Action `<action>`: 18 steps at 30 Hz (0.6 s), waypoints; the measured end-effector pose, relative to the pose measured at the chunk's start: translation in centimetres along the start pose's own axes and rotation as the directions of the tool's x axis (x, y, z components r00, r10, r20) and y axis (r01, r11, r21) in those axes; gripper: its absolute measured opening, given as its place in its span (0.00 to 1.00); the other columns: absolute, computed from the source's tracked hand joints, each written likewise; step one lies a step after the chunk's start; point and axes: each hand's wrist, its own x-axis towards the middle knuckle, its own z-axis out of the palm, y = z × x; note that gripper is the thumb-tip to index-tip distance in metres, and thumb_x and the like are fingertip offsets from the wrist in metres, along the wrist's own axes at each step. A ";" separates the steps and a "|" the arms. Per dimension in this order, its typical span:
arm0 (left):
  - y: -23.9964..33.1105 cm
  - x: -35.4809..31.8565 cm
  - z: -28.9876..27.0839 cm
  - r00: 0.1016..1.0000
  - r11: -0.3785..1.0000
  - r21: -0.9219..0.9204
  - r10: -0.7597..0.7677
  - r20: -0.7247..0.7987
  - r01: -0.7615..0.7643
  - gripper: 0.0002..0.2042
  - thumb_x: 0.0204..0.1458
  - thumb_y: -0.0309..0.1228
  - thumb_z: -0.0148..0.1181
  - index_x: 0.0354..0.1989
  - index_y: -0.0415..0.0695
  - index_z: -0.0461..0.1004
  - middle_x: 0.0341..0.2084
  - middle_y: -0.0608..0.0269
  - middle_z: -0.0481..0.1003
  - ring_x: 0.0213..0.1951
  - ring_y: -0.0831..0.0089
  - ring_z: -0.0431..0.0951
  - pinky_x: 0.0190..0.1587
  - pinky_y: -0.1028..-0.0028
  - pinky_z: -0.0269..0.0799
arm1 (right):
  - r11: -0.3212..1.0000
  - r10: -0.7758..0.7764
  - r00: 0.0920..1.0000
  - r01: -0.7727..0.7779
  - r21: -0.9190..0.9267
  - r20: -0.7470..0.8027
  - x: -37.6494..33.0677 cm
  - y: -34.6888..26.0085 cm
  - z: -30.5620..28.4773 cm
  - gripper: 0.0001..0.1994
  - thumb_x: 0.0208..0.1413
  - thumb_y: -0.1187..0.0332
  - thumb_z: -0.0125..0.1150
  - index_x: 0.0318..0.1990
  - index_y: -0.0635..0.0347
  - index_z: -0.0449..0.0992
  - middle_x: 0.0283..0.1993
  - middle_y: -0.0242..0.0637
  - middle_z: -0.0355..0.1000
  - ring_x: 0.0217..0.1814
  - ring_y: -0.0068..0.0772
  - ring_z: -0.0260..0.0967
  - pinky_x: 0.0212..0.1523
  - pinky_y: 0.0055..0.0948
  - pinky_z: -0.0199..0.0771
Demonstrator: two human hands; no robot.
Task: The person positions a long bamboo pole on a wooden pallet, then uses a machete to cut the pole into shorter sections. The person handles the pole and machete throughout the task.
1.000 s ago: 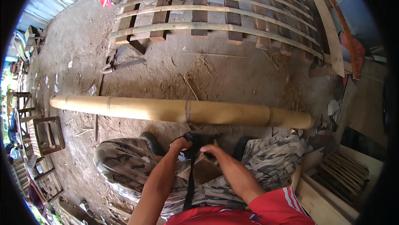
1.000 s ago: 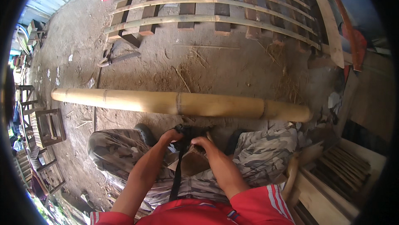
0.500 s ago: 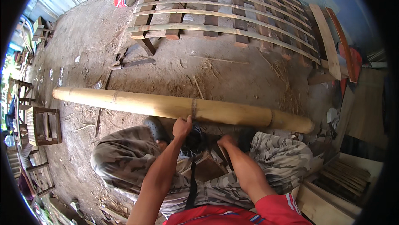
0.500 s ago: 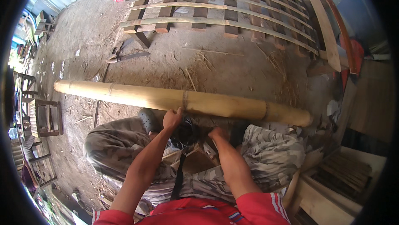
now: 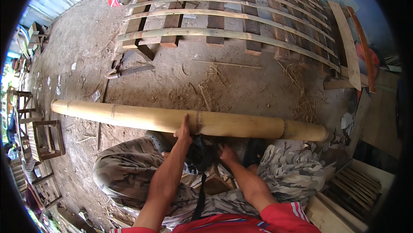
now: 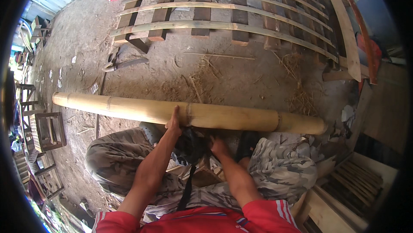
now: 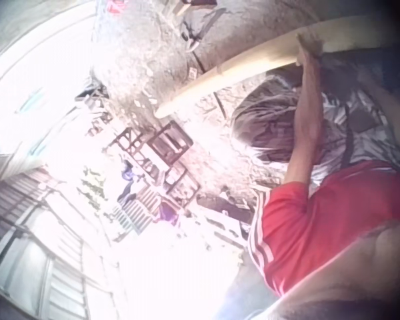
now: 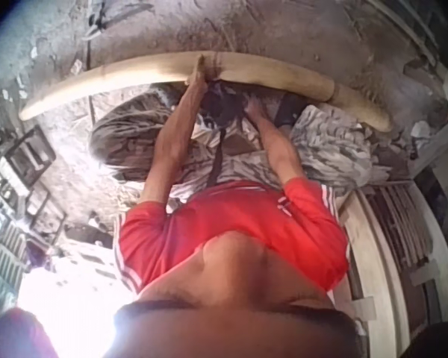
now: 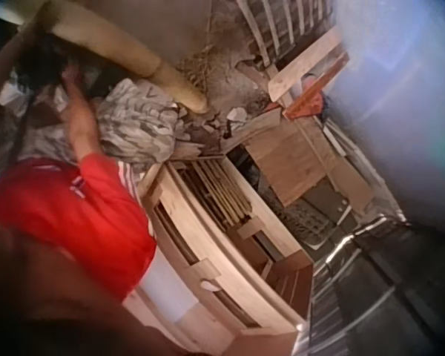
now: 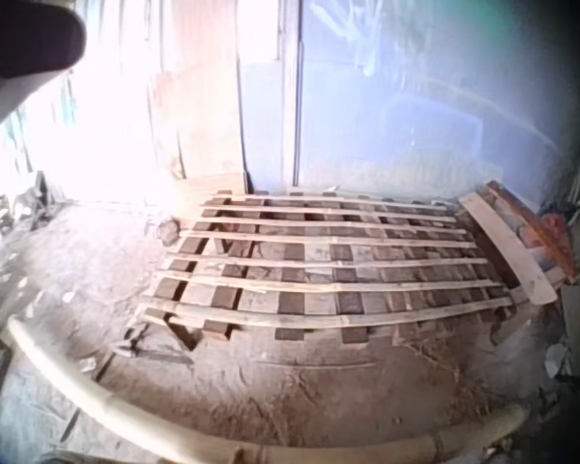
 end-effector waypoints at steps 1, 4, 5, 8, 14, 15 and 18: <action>0.1 -0.8 0.7 1.000 0.999 0.042 0.006 -0.011 -0.006 0.73 0.30 0.60 0.81 0.71 0.31 0.33 0.66 0.42 0.58 0.64 0.53 0.66 0.66 0.57 0.64 | 0.999 0.036 0.999 -0.036 0.002 -0.003 0.8 -0.4 -0.7 0.30 0.58 0.50 0.59 0.62 0.60 0.68 0.51 0.59 0.75 0.56 0.61 0.73 0.56 0.52 0.74; -0.1 0.6 0.3 0.999 0.998 0.058 0.041 -0.020 -0.040 0.72 0.31 0.59 0.81 0.71 0.29 0.34 0.66 0.42 0.59 0.63 0.54 0.67 0.66 0.58 0.64 | 0.993 0.121 0.992 -0.121 0.010 -0.044 2.0 -1.3 -1.1 0.26 0.58 0.50 0.59 0.55 0.62 0.72 0.51 0.58 0.75 0.57 0.62 0.72 0.56 0.52 0.73; -0.4 0.5 0.7 0.999 0.998 0.049 0.047 0.020 -0.048 0.71 0.32 0.60 0.80 0.71 0.29 0.34 0.66 0.42 0.59 0.63 0.54 0.67 0.66 0.58 0.64 | 0.984 0.176 0.979 -0.174 0.026 -0.101 2.8 -0.1 -0.7 0.24 0.58 0.51 0.60 0.52 0.63 0.73 0.49 0.57 0.76 0.56 0.63 0.72 0.55 0.53 0.73; -0.6 0.9 0.5 0.992 0.999 0.008 0.042 0.118 -0.043 0.68 0.34 0.62 0.78 0.72 0.30 0.38 0.67 0.43 0.58 0.63 0.54 0.67 0.65 0.54 0.64 | 0.997 0.056 0.941 -0.037 0.061 -0.335 2.6 1.5 -1.4 0.20 0.58 0.55 0.61 0.47 0.64 0.76 0.47 0.52 0.74 0.53 0.59 0.71 0.53 0.55 0.71; 1.4 5.4 -2.8 0.817 0.972 -0.054 -0.160 0.554 0.227 0.66 0.31 0.60 0.81 0.73 0.41 0.42 0.66 0.48 0.61 0.61 0.51 0.69 0.59 0.48 0.70 | 0.966 -0.232 0.852 0.147 -0.210 -0.469 1.0 0.3 -7.7 0.26 0.50 0.57 0.72 0.53 0.57 0.70 0.55 0.49 0.68 0.59 0.54 0.64 0.59 0.56 0.62; 2.0 6.2 -3.3 0.887 0.977 -0.096 -0.132 0.442 0.193 0.65 0.31 0.60 0.81 0.72 0.43 0.43 0.65 0.49 0.62 0.61 0.51 0.70 0.58 0.48 0.71 | 0.959 -0.231 0.858 0.121 -0.257 -0.458 1.1 -0.2 -8.7 0.30 0.48 0.57 0.74 0.56 0.56 0.68 0.58 0.49 0.66 0.63 0.54 0.62 0.62 0.57 0.59; 3.3 2.8 -2.6 0.995 0.994 -0.107 -0.009 0.099 0.020 0.63 0.31 0.58 0.82 0.71 0.47 0.43 0.62 0.50 0.64 0.57 0.50 0.73 0.53 0.50 0.75 | 0.904 -0.211 0.887 0.017 -0.427 -0.410 1.6 1.5 -10.7 0.49 0.44 0.53 0.78 0.71 0.52 0.54 0.69 0.50 0.55 0.73 0.57 0.50 0.71 0.61 0.48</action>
